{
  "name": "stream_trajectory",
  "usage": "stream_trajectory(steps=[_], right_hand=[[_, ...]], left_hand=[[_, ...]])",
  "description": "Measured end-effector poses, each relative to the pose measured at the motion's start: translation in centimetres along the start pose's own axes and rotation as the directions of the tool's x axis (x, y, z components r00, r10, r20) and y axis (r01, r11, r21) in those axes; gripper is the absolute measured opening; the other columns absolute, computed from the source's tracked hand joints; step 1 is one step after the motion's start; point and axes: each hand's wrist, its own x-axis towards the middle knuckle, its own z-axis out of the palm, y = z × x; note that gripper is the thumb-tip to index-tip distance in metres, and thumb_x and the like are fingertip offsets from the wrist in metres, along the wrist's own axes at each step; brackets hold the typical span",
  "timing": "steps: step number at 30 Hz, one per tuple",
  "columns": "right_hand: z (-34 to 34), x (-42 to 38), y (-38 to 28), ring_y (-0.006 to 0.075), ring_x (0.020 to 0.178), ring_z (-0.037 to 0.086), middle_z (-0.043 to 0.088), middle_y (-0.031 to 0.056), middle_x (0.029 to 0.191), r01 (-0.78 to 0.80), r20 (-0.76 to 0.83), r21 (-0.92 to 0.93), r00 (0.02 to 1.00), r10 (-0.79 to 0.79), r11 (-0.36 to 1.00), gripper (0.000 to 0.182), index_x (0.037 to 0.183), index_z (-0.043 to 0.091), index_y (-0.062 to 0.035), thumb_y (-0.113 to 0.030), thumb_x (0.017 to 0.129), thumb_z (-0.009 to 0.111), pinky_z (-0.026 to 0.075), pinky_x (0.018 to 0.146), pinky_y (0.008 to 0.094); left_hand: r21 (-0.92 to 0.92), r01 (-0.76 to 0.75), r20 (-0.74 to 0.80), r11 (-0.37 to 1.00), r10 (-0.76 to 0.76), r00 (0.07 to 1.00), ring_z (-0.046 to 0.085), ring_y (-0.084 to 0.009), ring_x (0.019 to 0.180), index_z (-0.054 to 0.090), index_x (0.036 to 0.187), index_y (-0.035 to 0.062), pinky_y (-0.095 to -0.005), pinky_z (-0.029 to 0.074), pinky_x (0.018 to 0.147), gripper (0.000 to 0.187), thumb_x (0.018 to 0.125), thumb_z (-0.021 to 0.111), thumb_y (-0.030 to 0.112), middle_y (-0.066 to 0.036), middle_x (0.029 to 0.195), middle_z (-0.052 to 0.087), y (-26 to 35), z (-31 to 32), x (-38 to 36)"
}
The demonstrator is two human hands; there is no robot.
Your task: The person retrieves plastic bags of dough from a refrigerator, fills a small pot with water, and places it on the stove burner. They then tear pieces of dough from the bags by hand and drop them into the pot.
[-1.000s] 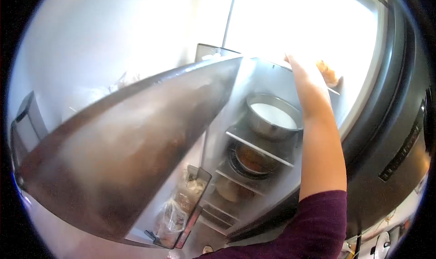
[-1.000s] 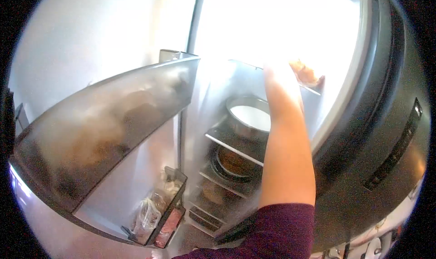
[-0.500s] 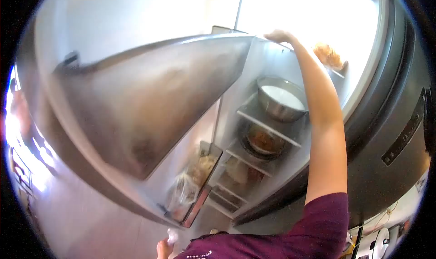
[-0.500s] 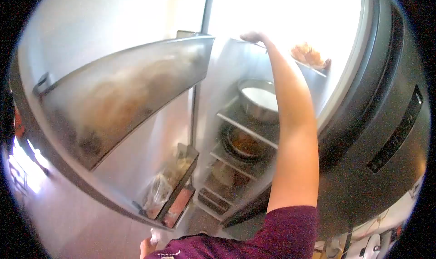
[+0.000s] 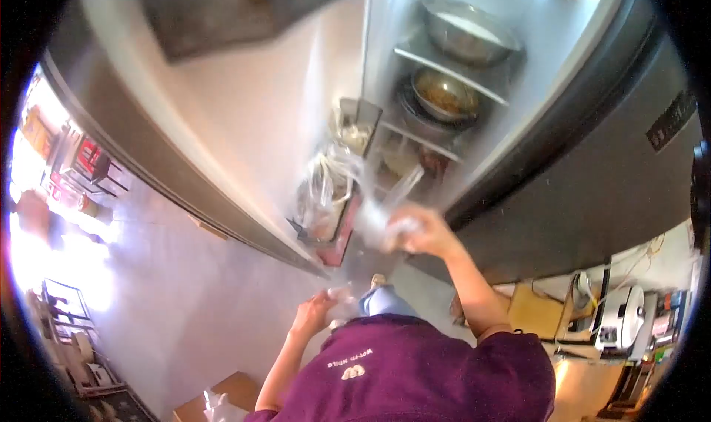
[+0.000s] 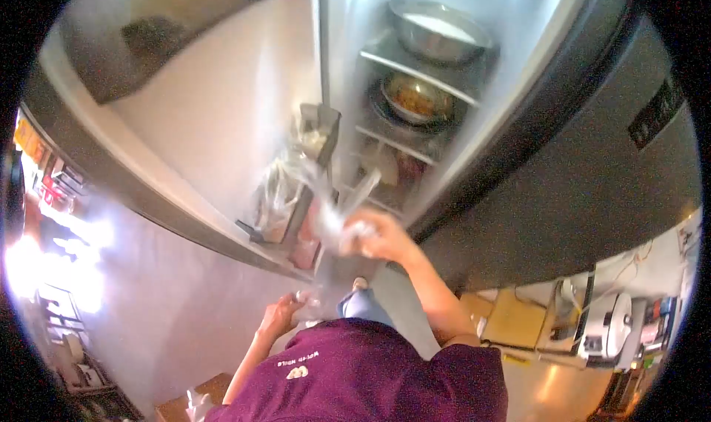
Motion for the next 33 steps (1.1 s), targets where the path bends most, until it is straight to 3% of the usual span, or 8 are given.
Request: stream_trajectory(steps=[2,5,12,15,19,23,30,33], right_hand=[[2.2,-2.7,6.2,0.0164,0.092,0.054,0.06,0.0055,0.096,-0.471,0.326,0.056,0.842,0.43,0.88,0.027,0.094,0.061,-0.0032,-0.008,0.068,0.055,0.042,0.082,0.0288],[4.5,-4.5,11.8,0.0178,0.096,0.053,0.06,0.0071,0.096,-0.108,0.573,-0.062,0.81,0.124,0.992,0.033,0.099,0.059,-0.002,-0.005,0.066,0.055,0.041,0.084,0.0297],[0.4,-1.8,14.9,0.0196,0.107,0.048,0.055,0.0081,0.11,-0.102,0.85,0.009,0.525,0.046,0.995,0.043,0.114,0.052,-0.0036,-0.007,0.072,0.059,0.035,0.095,0.0312],[-6.2,2.8,19.9,0.0135,0.096,0.053,0.056,0.0032,0.106,-0.219,0.295,0.09,0.938,0.184,0.972,0.041,0.116,0.05,-0.0039,-0.008,0.077,0.061,0.043,0.083,0.028],[-13.1,14.2,34.8,0.0219,0.09,0.053,0.055,0.0115,0.101,-0.452,-0.635,-0.189,0.734,0.243,0.872,0.061,0.116,0.045,0.0002,-0.02,0.065,0.072,0.043,0.077,0.0315],[-19.1,24.4,43.0,0.0354,0.112,0.044,0.045,0.0209,0.122,-0.341,-0.639,-0.662,0.722,-0.264,0.668,0.077,0.123,0.04,-0.0004,-0.021,0.058,0.074,0.035,0.095,0.0409],[-18.0,27.0,39.7,0.0339,0.106,0.051,0.051,0.0216,0.117,-0.553,-0.591,-0.374,0.76,0.268,0.745,0.06,0.118,0.048,-0.0018,-0.021,0.064,0.068,0.04,0.089,0.04],[-10.8,18.2,37.9,0.0348,0.104,0.05,0.052,0.0221,0.114,-0.195,-0.587,-0.632,0.752,-0.299,0.75,0.053,0.119,0.047,-0.001,-0.015,0.071,0.063,0.039,0.09,0.0398]], left_hand=[[-0.026,-0.048,0.036,0.999,0.049,0.998,0.057,-0.0301,0.083,0.061,0.098,0.0157,-0.0404,0.05,0.07,0.043,0.057,0.062,0.002,-0.007,0.103,0.052,2.5,-1.2,-0.2],[-0.059,-0.137,-0.046,0.989,0.135,0.99,0.058,-0.033,0.078,0.061,0.098,0.0153,-0.0417,0.05,0.067,0.045,0.055,0.063,0.002,-0.01,0.107,0.051,5.1,-1.8,0.6],[-0.212,0.1,-0.027,0.972,-0.108,0.994,0.058,-0.0346,0.075,0.058,0.103,0.0112,-0.0414,0.048,0.067,0.048,0.057,0.069,0.008,-0.013,0.097,0.059,7.1,5.6,1.4],[-0.283,0.133,-0.173,0.95,-0.187,0.967,0.058,-0.0347,0.076,0.055,0.105,0.0101,-0.0426,0.048,0.068,0.048,0.06,0.07,0.013,-0.013,0.086,0.061,7.4,10.5,1.4],[-0.274,0.463,-0.017,0.843,-0.485,0.874,0.058,-0.0357,0.082,0.053,0.103,0.0093,-0.0433,0.047,0.07,0.04,0.066,0.067,0.014,-0.015,0.089,0.061,7.5,16.5,0.4],[-0.349,0.591,-0.105,0.728,-0.657,0.747,0.058,-0.0344,0.084,0.057,0.092,0.009,-0.042,0.046,0.071,0.024,0.071,0.063,0.018,-0.016,0.09,0.061,5.8,21.2,-1.9],[-0.171,0.723,-0.051,0.669,-0.739,0.672,0.06,-0.0357,0.078,0.053,0.098,0.0091,-0.0423,0.047,0.065,0.032,0.07,0.064,0.02,-0.017,0.085,0.062,2.1,24.9,-6.1],[-0.146,0.711,0.01,0.688,-0.717,0.697,0.06,-0.0349,0.071,0.044,0.116,0.0102,-0.0424,0.047,0.06,0.052,0.069,0.065,0.02,-0.014,0.08,0.062,3.1,22.6,-4.7]])
